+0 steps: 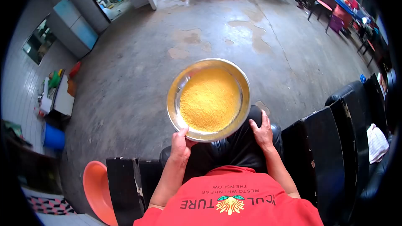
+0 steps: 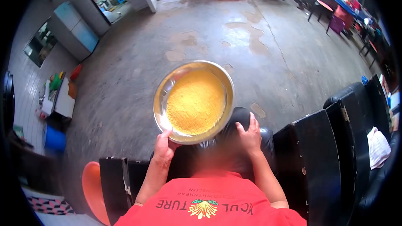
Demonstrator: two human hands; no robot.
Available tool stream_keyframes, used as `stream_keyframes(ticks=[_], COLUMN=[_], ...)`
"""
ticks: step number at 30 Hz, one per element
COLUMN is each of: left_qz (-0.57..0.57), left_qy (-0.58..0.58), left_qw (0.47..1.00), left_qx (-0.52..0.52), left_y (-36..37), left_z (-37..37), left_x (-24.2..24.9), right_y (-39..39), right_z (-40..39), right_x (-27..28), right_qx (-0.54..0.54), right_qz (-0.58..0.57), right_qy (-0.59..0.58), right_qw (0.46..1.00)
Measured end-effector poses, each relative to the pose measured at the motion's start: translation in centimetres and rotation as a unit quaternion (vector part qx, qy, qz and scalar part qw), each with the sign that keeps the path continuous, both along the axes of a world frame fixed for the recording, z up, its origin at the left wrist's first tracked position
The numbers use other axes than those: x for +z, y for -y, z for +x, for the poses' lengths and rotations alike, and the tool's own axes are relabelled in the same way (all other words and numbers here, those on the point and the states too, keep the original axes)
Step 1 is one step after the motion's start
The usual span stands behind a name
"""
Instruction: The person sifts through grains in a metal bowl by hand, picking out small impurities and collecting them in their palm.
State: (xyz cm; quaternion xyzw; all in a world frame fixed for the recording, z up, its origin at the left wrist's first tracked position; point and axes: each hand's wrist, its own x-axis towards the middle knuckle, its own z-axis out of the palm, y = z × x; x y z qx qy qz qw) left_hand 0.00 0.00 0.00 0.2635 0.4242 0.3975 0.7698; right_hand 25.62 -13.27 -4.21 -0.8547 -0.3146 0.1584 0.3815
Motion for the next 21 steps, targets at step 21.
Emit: stream_keyframes(ticks=[21], left_qz=[0.047], left_qy=[-0.306], left_qw=[0.940], left_qx=[-0.141], left_y=[2.9], left_z=[-2.4], left_x=[6.0], right_y=[0.3], right_z=[1.2], right_x=[4.4], right_qx=[-0.039], right_qz=[0.149], right_qy=[-0.098], right_qw=[0.983])
